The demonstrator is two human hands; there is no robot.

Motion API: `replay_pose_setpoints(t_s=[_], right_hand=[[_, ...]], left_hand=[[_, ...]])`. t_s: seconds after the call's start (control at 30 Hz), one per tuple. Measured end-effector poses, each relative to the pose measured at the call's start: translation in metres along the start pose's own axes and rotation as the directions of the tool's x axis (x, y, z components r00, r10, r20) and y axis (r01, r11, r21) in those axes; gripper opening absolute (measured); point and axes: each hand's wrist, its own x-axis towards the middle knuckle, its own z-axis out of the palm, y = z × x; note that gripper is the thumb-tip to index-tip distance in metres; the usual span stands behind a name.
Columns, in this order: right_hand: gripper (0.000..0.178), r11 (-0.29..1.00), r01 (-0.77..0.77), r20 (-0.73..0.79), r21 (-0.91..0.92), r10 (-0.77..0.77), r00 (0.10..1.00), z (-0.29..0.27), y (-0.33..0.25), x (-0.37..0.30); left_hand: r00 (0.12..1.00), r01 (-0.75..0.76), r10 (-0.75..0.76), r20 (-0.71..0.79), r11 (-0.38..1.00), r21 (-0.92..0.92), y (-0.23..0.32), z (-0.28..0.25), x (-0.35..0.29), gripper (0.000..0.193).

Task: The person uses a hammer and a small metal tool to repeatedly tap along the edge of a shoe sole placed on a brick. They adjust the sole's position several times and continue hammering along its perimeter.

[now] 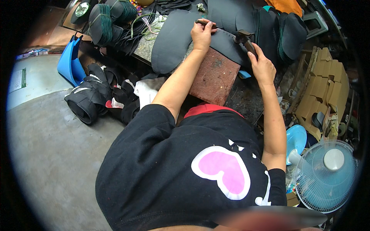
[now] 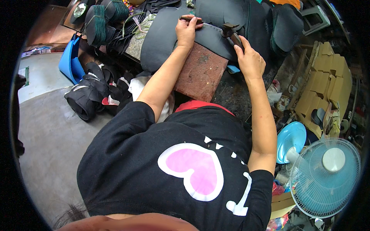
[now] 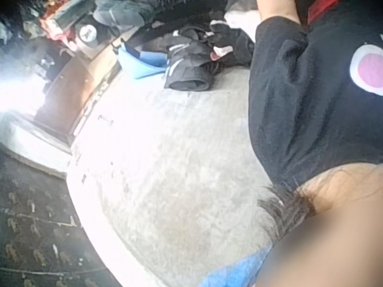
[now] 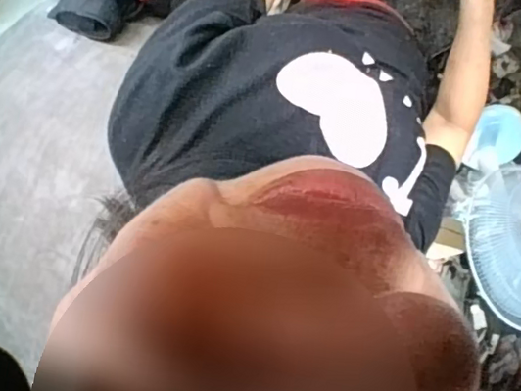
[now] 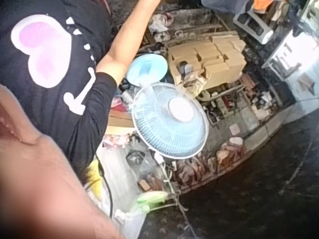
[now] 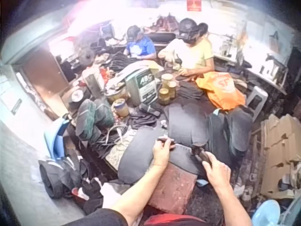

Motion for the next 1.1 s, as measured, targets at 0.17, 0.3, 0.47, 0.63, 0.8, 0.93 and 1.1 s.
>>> replay_pose_setpoints(t_s=[0.17, 0.3, 0.47, 0.63, 0.8, 0.93, 1.1], right_hand=[[0.043, 0.999, -0.020, -0.019, 0.040, 0.020, 1.000, -0.016, -0.014, -0.002], [0.041, 0.951, 0.203, -0.284, 0.232, -0.133, 0.949, -0.051, -0.031, -0.007], [0.040, 0.729, 0.573, -0.597, 0.375, -0.283, 0.751, -0.066, -0.045, -0.007], [0.040, 0.968, 0.184, -0.229, 0.173, -0.142, 0.963, -0.025, -0.030, -0.006], [0.043, 0.999, 0.033, -0.078, 0.039, -0.030, 0.997, -0.005, 0.007, -0.007], [0.043, 1.000, 0.005, -0.046, -0.001, -0.005, 0.999, -0.003, 0.013, -0.008], [0.040, 0.999, -0.049, -0.026, 0.009, 0.049, 0.998, -0.023, -0.002, -0.005]], left_hand=[[0.993, -0.061, 0.010, 0.120, 0.902, 0.426, 0.000, 0.001, -0.001, 0.011], [0.989, -0.103, 0.032, 0.143, 0.848, 0.521, 0.001, -0.001, 0.001, 0.011], [0.890, -0.445, 0.215, 0.402, 0.598, 0.667, 0.009, 0.001, 0.003, 0.013], [0.799, -0.600, 0.325, 0.505, 0.376, 0.706, 0.006, 0.016, -0.011, 0.013], [0.898, -0.434, 0.321, 0.302, 0.529, 0.729, 0.001, 0.014, -0.012, 0.012], [0.999, 0.023, -0.027, 0.017, 0.974, 0.224, -0.001, 0.011, -0.005, 0.010], [0.987, -0.043, -0.018, 0.157, 0.926, 0.375, -0.006, 0.008, -0.002, 0.012]])
